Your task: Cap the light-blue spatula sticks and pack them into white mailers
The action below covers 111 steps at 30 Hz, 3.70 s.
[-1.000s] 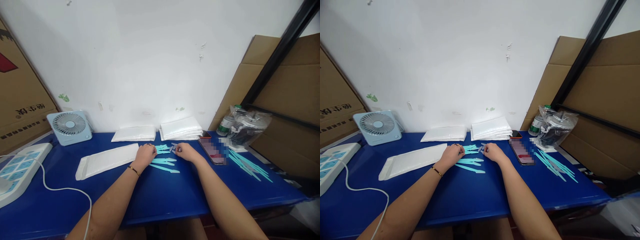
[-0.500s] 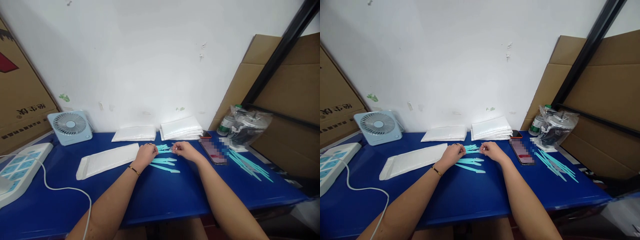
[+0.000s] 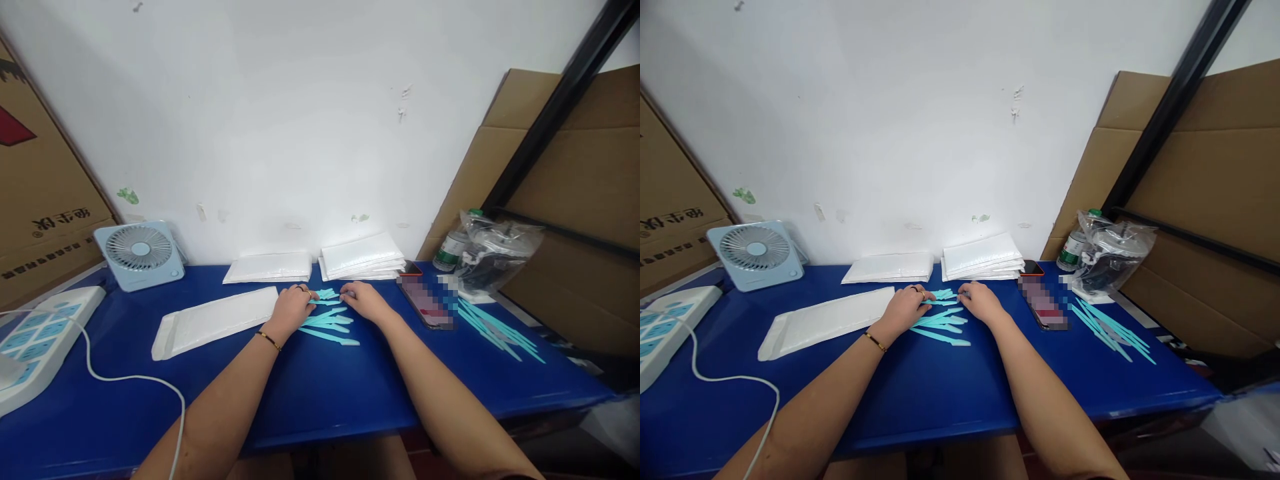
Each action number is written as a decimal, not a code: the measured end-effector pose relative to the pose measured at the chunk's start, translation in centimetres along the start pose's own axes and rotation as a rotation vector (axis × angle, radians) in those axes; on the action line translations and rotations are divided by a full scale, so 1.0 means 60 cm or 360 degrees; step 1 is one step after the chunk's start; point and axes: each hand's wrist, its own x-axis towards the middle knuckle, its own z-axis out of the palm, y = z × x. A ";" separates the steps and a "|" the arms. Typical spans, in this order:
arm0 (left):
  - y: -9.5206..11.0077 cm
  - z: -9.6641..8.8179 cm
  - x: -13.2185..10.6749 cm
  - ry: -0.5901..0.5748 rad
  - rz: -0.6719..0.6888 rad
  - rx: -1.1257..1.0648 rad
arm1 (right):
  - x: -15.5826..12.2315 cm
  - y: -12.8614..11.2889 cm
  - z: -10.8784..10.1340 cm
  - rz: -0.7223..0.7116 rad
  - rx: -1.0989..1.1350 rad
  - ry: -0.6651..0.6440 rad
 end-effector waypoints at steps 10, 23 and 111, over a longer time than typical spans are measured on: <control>-0.003 0.006 0.005 0.0019 0.0014 0.0032 | -0.007 0.004 0.001 -0.0053 -0.0056 -0.0050; 0.000 -0.001 0.004 0.0244 0.0059 -0.0324 | -0.008 0.002 -0.024 0.0154 0.1027 0.0132; -0.016 0.004 -0.001 0.0034 -0.0068 -0.0062 | -0.010 0.027 -0.005 0.0240 0.0097 -0.0093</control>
